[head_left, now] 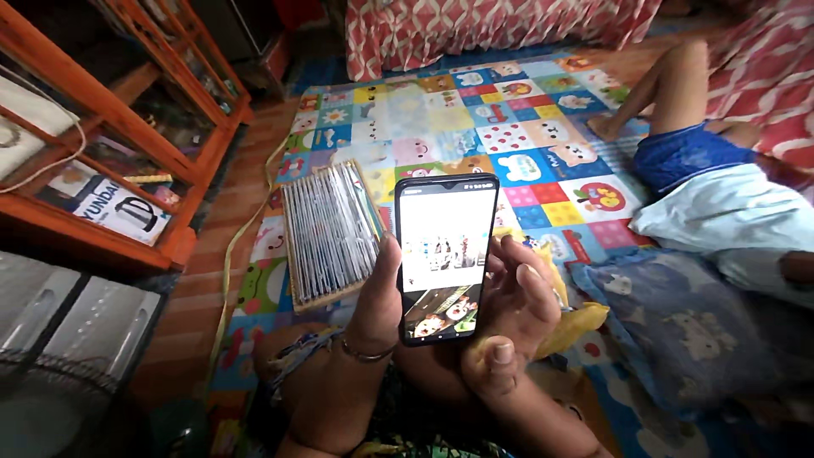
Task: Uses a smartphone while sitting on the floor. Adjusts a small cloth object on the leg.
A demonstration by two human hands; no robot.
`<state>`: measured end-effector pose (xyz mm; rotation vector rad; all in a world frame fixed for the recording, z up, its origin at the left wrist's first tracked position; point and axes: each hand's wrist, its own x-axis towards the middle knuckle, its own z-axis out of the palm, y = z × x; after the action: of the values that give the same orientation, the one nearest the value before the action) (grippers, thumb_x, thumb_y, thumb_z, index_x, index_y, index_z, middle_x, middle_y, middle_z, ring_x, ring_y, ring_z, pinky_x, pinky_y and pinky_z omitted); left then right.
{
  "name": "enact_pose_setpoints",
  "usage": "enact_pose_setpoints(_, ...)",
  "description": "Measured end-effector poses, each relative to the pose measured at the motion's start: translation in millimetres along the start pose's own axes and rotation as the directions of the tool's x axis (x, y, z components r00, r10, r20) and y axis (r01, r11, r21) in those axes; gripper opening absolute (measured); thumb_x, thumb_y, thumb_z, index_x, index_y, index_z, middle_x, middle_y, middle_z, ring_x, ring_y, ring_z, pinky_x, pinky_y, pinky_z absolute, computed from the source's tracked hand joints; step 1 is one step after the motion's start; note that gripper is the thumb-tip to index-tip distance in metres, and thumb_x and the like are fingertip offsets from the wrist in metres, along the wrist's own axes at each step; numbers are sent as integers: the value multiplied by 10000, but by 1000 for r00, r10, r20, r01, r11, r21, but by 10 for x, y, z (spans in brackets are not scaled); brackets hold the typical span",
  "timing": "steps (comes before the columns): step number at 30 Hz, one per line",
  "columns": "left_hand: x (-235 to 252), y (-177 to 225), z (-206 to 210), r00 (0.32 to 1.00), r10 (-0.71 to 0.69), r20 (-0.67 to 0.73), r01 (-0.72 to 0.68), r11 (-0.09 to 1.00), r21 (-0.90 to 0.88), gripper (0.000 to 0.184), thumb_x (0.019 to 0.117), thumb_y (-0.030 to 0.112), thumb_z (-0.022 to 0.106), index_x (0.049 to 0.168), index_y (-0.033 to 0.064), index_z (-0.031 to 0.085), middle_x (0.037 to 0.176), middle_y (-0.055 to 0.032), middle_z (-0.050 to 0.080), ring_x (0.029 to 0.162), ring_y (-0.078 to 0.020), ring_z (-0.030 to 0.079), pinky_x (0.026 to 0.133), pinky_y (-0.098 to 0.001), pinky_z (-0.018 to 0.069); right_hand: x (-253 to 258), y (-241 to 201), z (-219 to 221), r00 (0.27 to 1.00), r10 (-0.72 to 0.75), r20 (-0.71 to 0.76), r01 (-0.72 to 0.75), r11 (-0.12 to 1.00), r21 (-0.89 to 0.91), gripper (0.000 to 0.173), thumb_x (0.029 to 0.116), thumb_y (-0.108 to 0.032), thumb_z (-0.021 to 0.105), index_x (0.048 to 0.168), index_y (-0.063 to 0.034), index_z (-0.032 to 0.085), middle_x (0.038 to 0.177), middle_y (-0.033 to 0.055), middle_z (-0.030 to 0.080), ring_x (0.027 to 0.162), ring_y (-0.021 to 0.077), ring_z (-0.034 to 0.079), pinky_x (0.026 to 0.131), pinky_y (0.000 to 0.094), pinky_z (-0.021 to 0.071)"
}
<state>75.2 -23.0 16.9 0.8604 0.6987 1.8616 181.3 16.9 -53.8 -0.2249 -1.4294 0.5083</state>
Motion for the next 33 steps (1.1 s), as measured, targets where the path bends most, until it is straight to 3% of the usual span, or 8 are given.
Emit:
enact_pose_setpoints(3, 4, 30, 85, 998, 18, -58, -15, 998, 61, 389, 1121, 245, 225, 1265, 117, 563, 1056, 20, 671, 1040, -16, 647, 896, -198, 549, -4, 4, 5, 1000, -5, 10, 5, 1000, 0, 510, 1054, -558, 369, 1516, -346, 410, 1555, -76, 395, 1425, 136, 402, 1162, 311, 375)
enact_pose_setpoints(5, 7, -1, -9, 1000, 26, 11, -26, 998, 57, 376, 1111, 367, 322, 1260, 159, 598, 1095, 31, 691, 1076, -32, 655, 932, -227, 551, -3, 13, 9, 1000, -10, 11, 10, 1000, 7, 509, 1055, -551, 366, 1514, -337, 413, 1549, -73, 398, 1421, 137, 405, 1163, 314, 372)
enact_pose_setpoints(7, 24, -32, -155, 993, 3, 114, -7, 999, 37, 454, 967, 589, 549, 1240, 250, 679, 1151, 61, 732, 1114, -49, 675, 982, -285, 559, -5, 17, 10, 1000, -13, 9, 13, 1000, 10, 509, 1058, -550, 366, 1516, -335, 418, 1547, -77, 404, 1418, 134, 410, 1162, 314, 379)
enact_pose_setpoints(17, 51, -48, -200, 984, -8, 178, 1, 999, 44, 474, 915, 640, 579, 1201, 282, 699, 1105, 76, 743, 1059, -36, 691, 945, -277, 574, -6, 27, 5, 1000, -17, 19, 17, 1000, 8, 505, 1057, -542, 369, 1516, -336, 413, 1533, -70, 419, 1405, 143, 423, 1148, 312, 391)
enact_pose_setpoints(20, 39, -40, -167, 987, -6, 160, 2, 1000, 27, 466, 952, 612, 551, 1221, 258, 690, 1101, 57, 745, 1051, -49, 699, 936, -281, 581, -11, 26, 5, 1000, -12, 18, 12, 1000, 20, 506, 1057, -538, 374, 1516, -329, 419, 1535, -66, 416, 1412, 149, 416, 1154, 314, 387)
enact_pose_setpoints(22, 14, -10, -29, 999, 21, 36, -24, 996, 81, 395, 1066, 482, 422, 1231, 182, 618, 1024, 35, 716, 971, -42, 694, 850, -240, 588, -12, 24, 6, 1000, -11, 12, 10, 1000, 24, 509, 1055, -539, 380, 1512, -319, 424, 1533, -63, 415, 1410, 145, 414, 1154, 309, 384)
enact_pose_setpoints(25, 13, -4, 5, 1000, 15, -5, -14, 999, 40, 397, 1045, 462, 502, 1245, 140, 621, 1003, 3, 718, 920, -60, 702, 803, -234, 593, -15, 24, 0, 1000, -10, 11, 9, 999, 31, 502, 1056, -539, 373, 1504, -320, 429, 1518, -64, 426, 1393, 137, 425, 1140, 297, 389)
enact_pose_setpoints(33, 8, 11, 66, 998, 4, -65, 0, 998, 68, 361, 1098, 377, 362, 1187, 145, 624, 921, 13, 702, 827, -40, 689, 739, -205, 581, -12, 24, -4, 1000, -13, 20, 12, 999, 47, 493, 1060, -525, 375, 1498, -310, 445, 1516, -58, 427, 1397, 140, 422, 1143, 300, 388)
